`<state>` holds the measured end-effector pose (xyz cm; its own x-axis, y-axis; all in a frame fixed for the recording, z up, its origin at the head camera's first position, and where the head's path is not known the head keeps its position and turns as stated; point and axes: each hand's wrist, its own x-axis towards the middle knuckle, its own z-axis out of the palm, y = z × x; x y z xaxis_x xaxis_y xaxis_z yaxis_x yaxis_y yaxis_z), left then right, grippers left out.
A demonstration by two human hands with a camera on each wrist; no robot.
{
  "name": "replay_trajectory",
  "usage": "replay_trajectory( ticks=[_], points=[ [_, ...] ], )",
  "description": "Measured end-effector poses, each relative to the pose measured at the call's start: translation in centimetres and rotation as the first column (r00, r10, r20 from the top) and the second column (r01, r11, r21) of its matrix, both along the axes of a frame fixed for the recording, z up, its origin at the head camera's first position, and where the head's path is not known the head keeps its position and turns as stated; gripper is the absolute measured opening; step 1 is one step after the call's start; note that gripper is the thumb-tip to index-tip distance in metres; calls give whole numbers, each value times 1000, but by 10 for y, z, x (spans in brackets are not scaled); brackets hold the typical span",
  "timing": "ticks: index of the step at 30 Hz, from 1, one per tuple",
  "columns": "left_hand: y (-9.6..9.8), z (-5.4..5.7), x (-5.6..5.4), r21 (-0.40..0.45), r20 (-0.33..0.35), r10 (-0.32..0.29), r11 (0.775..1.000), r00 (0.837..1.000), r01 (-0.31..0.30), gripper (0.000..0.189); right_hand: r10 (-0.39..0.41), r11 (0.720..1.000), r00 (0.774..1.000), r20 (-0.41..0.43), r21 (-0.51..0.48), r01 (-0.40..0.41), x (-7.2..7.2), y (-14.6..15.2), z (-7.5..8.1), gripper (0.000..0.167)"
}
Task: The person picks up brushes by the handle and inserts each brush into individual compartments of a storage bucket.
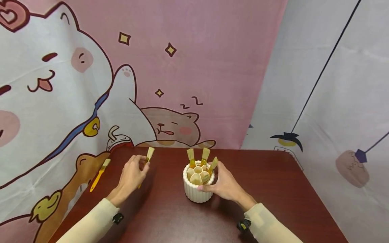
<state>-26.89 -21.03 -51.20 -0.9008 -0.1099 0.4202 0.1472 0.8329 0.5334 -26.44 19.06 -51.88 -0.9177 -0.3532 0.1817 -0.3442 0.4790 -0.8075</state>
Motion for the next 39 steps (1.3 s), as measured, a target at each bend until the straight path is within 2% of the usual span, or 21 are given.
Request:
replay_trajectory(
  ticks=[6, 10, 13, 14, 17, 20, 21, 25, 29, 33, 39],
  points=[
    [9, 7, 3, 38, -62, -38, 998, 997, 40, 23, -34, 999, 999, -30, 29, 35, 4, -4, 2, 99],
    [12, 8, 5, 59, -67, -50, 997, 996, 54, 25, -59, 997, 998, -30, 45, 60, 5, -5, -2, 103],
    [15, 9, 7, 85, -65, -60, 994, 996, 65, 26, -55, 998, 996, -75, 25, 57, 2, -3, -9, 103],
    [16, 9, 7, 94, -68, -63, 993, 996, 69, 26, -29, 1000, 992, -121, -5, 28, -5, 0, -21, 101],
    [19, 12, 8, 113, -88, -77, 990, 993, 87, 24, -18, 1000, 984, -176, -12, 16, -8, 1, -25, 98],
    [23, 16, 8, 129, -118, -94, 986, 989, 109, 23, -21, 1000, 988, -156, 9, 23, -5, 0, -20, 101],
    [25, 18, 9, 133, -127, -102, 984, 987, 119, 23, -42, 998, 992, -123, 45, 48, 2, -2, -8, 105],
    [33, 25, 11, 157, -152, -126, 976, 980, 150, 23, -23, 994, 997, -76, 104, 31, 7, -1, 2, 114],
    [41, 31, 16, 190, -180, -140, 966, 974, 174, 22, 39, 994, 998, -46, 104, -34, 3, 4, 4, 119],
    [49, 37, 19, 218, -203, -143, 958, 969, 187, 22, 97, 993, 995, -15, 69, -96, -4, 9, 2, 116],
    [59, 45, 24, 311, -212, -158, 925, 964, 220, 25, 107, 992, 994, -7, 63, -106, -10, 17, -1, 107]
  ],
)
